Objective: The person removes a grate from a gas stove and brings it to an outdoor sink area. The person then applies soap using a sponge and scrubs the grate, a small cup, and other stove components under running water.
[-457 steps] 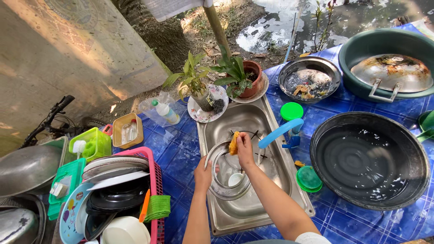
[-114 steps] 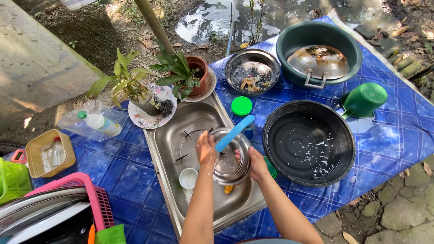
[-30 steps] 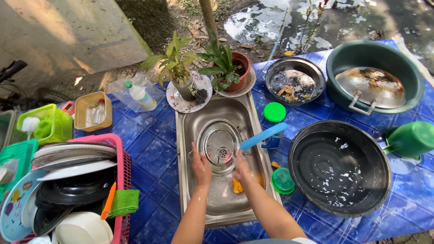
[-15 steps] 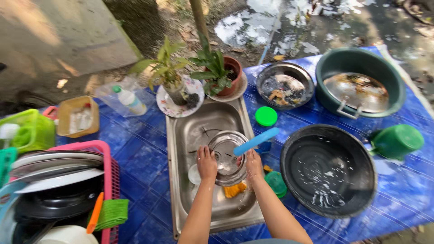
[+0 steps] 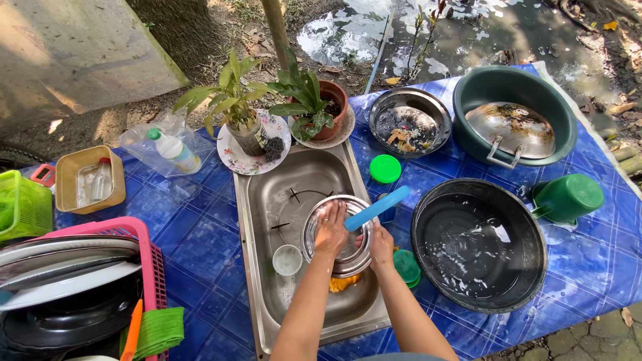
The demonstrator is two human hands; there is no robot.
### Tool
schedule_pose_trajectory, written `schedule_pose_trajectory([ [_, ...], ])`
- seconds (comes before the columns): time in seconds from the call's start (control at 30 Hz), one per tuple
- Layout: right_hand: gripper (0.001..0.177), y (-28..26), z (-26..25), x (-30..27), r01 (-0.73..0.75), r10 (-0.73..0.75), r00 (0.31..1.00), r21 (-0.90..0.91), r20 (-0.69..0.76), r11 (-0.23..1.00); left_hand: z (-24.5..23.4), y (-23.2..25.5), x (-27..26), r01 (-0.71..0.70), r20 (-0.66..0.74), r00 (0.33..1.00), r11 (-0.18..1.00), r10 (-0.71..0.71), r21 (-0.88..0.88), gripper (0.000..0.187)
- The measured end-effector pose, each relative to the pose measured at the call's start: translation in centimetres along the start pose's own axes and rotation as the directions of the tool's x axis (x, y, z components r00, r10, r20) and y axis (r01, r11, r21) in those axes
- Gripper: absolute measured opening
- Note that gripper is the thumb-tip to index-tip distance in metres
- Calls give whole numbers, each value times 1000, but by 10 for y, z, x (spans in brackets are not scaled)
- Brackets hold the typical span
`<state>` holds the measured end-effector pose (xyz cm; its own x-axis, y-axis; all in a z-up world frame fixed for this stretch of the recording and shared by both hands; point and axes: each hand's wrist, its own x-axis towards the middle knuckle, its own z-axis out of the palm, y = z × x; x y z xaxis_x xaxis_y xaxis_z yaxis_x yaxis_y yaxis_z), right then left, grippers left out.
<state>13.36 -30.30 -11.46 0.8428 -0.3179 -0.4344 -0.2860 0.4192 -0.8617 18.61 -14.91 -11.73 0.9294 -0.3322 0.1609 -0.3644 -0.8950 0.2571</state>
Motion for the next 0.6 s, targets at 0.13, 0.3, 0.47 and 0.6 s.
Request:
schedule_pose_trajectory([
  [0.13,49,-9,13,4,154,-150,987,96,-55,983,-9,-27,-6,136,-65,984,931,-168,-338,64],
  [0.3,48,2,30,13,373,-367,927,114,-77,921,-11,-1,-55,280,0,958,939,-285,-200,71],
  [0.47,38,22,38,24,179,-188,982,288,6,941,-43,-40,-70,170,-227,956,982,-185,-84,60],
  [0.6,22,36,77,30,57,-40,998,356,-54,933,-51,-70,-42,212,-380,889,965,-256,-156,58],
])
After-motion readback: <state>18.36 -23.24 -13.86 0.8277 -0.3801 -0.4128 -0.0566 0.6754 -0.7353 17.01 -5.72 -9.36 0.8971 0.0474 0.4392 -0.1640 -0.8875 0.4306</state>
